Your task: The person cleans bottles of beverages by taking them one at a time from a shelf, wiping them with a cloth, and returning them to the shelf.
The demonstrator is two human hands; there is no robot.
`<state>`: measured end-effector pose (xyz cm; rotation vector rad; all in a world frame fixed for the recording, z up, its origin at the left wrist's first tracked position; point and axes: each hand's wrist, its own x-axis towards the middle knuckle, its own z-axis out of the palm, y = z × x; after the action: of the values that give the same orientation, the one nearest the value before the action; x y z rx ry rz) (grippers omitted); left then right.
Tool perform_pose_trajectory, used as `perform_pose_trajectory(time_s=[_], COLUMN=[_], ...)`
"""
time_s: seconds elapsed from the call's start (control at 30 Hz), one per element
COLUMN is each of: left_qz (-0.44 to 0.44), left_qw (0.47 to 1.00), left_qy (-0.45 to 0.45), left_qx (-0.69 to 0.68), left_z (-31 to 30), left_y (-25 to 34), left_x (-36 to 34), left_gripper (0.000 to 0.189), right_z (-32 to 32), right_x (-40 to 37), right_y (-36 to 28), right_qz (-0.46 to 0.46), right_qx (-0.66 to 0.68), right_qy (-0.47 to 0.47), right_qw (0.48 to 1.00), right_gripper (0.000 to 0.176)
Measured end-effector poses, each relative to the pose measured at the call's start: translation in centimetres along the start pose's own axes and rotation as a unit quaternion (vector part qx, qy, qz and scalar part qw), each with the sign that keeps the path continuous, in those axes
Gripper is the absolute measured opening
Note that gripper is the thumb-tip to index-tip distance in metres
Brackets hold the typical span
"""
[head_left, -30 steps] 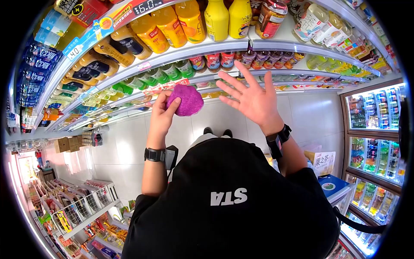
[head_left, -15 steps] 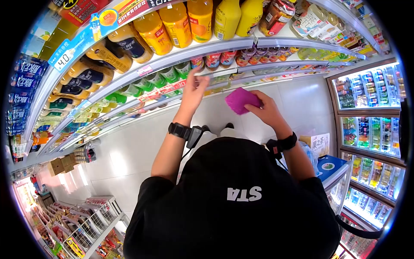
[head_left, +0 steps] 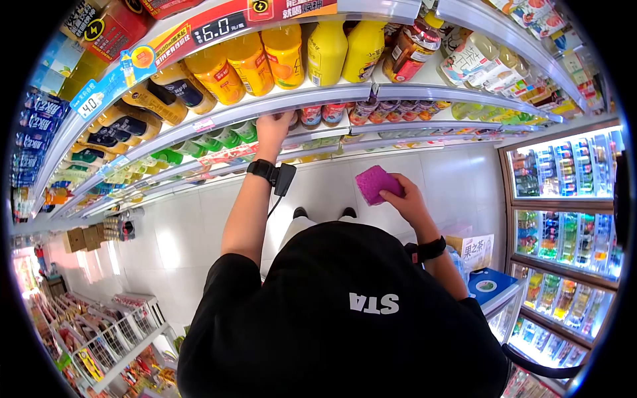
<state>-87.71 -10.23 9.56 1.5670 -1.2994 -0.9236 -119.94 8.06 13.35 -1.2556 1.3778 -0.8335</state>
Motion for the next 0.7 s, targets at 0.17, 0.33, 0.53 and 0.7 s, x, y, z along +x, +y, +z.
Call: perform_pose_trajectory(time_s=[0.17,0.33,0.53,0.7], left_qz=[0.167,0.288,0.23,0.232], left_qw=[0.961,0.938,0.969,0.963], left_qy=[0.136,0.092,0.08,0.13], left_qx=[0.173,0.167,0.049,-0.053], left_z=[1.0,2.4,2.2,-1.4], left_y=[1.2,-1.3,-2.0,1.2], left_x=[-3.0,-4.2,-5.2,-7.9], left_gripper=[0.037,0.043,0.036,0.023], right_z=[-2.1,-3.7,-4.3,-3.8], right_x=[0.9,2.1,2.7,4.1], right_y=[1.0,1.7,1.3,0.0], right_qz=[-0.012,-0.029,-0.037,-0.076], right_qx=[-0.029,-0.044,-0.052,-0.081], right_qy=[-0.03,-0.053,-0.058,-0.072], right_qw=[0.999,0.997,0.996,0.991], right_gripper=[0.036,0.031,0.028,0.029])
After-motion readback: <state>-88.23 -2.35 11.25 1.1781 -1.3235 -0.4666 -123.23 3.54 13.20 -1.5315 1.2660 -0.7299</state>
